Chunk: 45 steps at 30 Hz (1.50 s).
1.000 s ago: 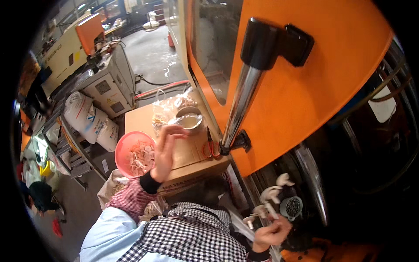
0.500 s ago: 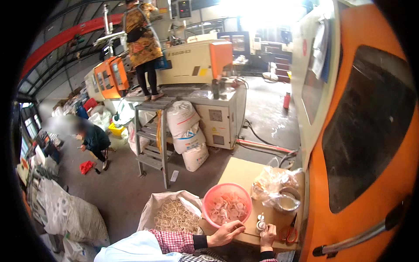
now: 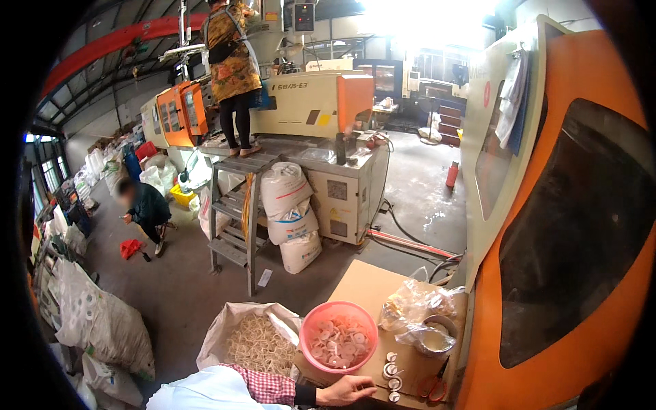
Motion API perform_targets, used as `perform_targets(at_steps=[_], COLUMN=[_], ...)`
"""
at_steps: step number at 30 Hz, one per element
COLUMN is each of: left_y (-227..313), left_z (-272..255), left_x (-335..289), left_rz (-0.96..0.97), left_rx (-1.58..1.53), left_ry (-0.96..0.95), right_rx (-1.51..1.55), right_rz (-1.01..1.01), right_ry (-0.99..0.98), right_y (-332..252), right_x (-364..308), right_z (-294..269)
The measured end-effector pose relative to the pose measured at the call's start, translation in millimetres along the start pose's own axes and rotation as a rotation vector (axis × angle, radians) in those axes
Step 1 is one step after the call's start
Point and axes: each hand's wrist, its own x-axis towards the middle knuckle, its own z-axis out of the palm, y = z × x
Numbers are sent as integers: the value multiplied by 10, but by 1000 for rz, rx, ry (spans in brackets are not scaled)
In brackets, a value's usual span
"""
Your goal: The person repeatedly picks small white plastic components from a pink bowl, opens an orange injection molding machine, and places the parts into the machine's interior. The person then closes the machine door and repeats the cycle.
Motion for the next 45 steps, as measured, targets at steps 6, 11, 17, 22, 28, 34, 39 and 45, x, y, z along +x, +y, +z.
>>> perform_targets(at_steps=[6,11,17,22,28,34,39,45], left_y=[96,241,336,305,419,384,430,555], left_z=[436,560,665,758,792,976,1145,1334], left_x=[178,123,-2,-50,-167,-138,-110,-41], left_rz=[71,243,243,273,244,-163,48,387], left_rx=[-342,19,-56,-160,-16,-648,-353,104], left_ry=[49,-2,-7,23,-57,-273,-364,-509], right_rx=[368,588,634,644,666,679,684,698], right_rz=[-258,-492,-582,-608,-635,-664,-684,-705], right_ry=[21,-11,-40,-56,-73,-82,-88,-103], right_y=[25,-348,-414,-383,-358,-345,-321,-300], right_x=[-7,3,-15,-21,-43,-68,-81,-91], right_z=[-142,-331,-371,-361,-379,-400,-423,-431])
